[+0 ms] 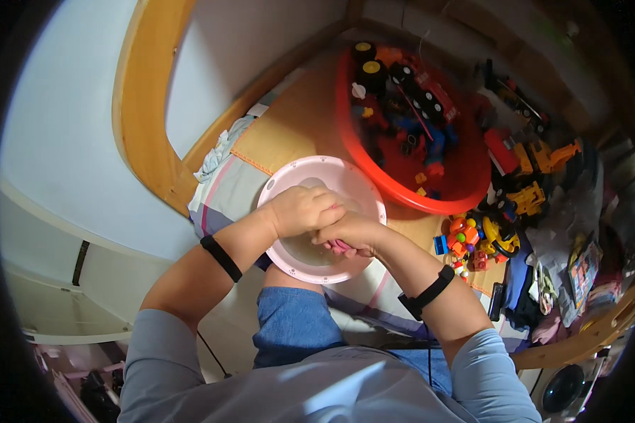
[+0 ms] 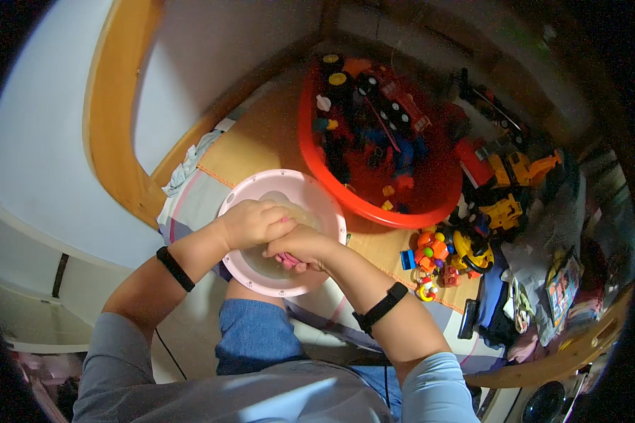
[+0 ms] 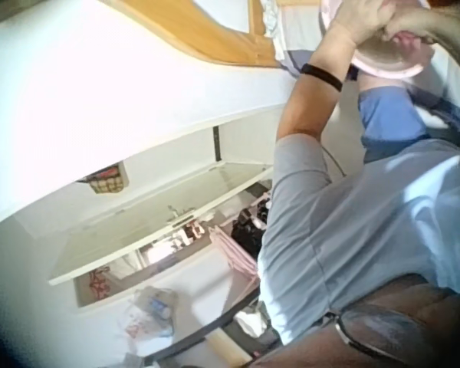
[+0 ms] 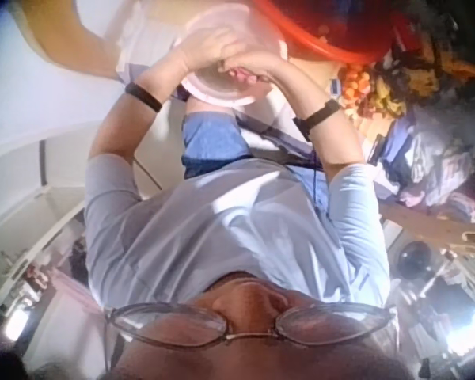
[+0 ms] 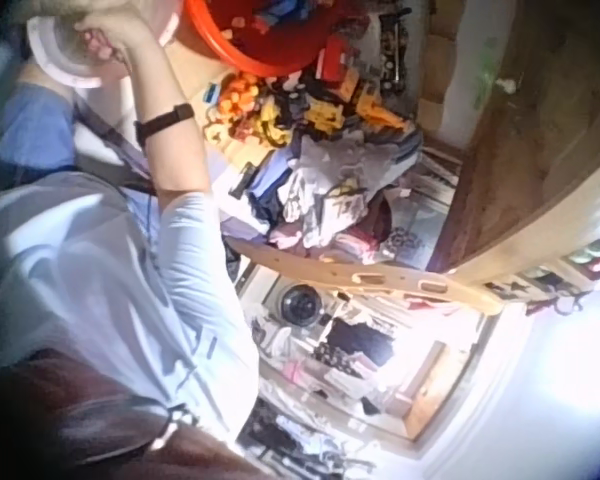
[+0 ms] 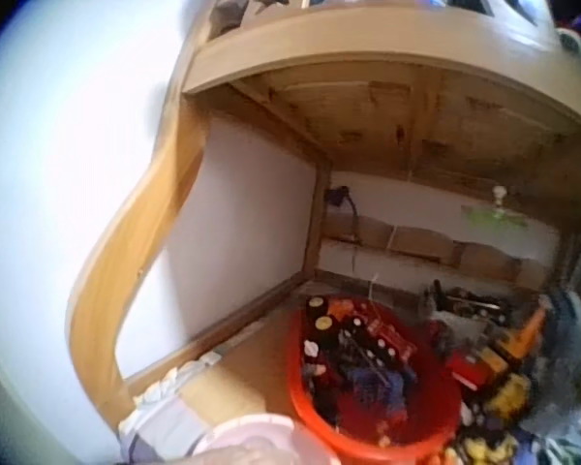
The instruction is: Washing a pink cloth in a bowl and using it to clean toy building blocks.
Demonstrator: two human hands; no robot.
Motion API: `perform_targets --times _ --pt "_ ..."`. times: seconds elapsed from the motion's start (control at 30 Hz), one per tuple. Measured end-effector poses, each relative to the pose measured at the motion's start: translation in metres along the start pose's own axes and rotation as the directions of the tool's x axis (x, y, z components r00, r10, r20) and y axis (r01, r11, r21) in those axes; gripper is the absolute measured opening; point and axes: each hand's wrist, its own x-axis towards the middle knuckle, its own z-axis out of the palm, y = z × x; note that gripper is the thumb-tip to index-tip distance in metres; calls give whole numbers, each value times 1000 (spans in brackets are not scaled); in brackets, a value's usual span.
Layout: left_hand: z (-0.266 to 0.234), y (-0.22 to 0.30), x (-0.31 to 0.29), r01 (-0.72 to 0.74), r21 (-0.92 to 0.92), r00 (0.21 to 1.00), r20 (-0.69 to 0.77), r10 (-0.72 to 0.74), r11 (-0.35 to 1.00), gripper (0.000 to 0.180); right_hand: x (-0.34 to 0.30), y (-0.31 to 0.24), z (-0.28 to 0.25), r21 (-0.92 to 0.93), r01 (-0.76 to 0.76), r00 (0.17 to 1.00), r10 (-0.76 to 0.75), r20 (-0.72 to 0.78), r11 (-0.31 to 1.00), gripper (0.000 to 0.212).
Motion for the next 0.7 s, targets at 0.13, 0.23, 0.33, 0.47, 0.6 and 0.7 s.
perform_targets --times 0.13,0.23,0.33,0.47,0.6,0.7 --pt "12 7 -2 58 78 998 25 -60 995 16 25 24 -7 -256 127 942 -197 -273 958 19" --pt "25 11 -6 159 122 975 137 -175 980 12 41 33 -11 -365 91 906 -229 -356 927 27" --pt "42 14 -13 237 68 952 185 -245 969 11 55 44 -15 -496 49 883 -270 -384 867 37" --pt "53 16 -5 451 46 762 501 -411 892 16 73 58 -22 -668 39 819 -407 -405 743 50" --pt "54 8 0 526 3 571 740 -356 851 26 71 69 -12 -699 123 750 -527 -399 705 52" --pt "63 10 4 597 -48 542 760 -359 800 31 82 92 -25 -671 121 759 -504 -412 731 53"
